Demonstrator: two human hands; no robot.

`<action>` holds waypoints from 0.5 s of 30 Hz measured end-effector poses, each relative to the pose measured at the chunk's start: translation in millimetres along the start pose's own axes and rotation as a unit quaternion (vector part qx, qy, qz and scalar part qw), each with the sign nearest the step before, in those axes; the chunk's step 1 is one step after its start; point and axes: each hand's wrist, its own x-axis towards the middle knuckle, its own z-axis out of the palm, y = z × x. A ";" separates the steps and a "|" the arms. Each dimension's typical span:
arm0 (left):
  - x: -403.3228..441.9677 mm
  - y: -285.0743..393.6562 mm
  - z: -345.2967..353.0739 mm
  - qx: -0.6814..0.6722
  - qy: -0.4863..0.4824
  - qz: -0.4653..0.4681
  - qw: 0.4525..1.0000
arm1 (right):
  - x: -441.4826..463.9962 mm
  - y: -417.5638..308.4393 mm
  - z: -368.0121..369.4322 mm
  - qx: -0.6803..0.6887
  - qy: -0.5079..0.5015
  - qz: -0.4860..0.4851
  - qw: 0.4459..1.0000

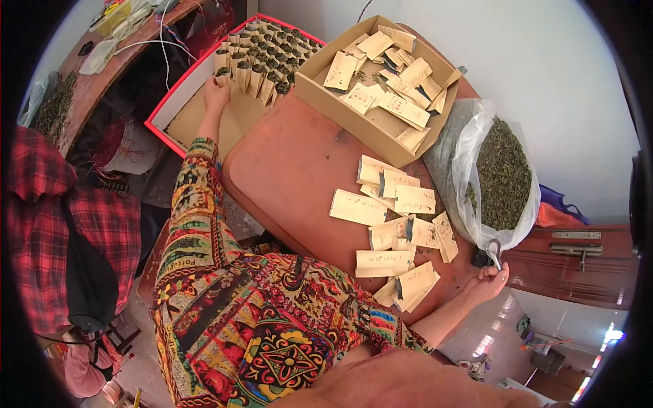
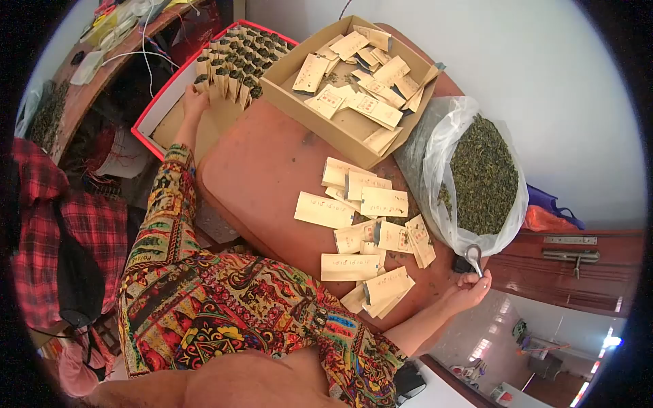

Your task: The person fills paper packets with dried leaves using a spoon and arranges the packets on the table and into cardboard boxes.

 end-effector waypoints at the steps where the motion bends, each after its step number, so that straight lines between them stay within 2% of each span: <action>1: 6.8 1.1 4.2 0.037 0.008 0.003 0.999 | 0.3 3.0 -1.4 0.007 -0.012 0.000 1.000; 5: 56.2 -37.9 32.1 0.100 0.039 0.053 0.993 | -0.5 10.9 -3.5 0.014 -0.047 0.011 0.999; 8: 46.7 -13.1 28.9 0.193 0.019 0.061 0.979 | -4.5 9.0 0.0 -0.002 -0.045 0.016 0.999; 15: 36.6 -8.0 32.3 0.159 0.043 0.063 0.984 | -5.9 8.1 8.3 0.005 -0.060 0.027 0.998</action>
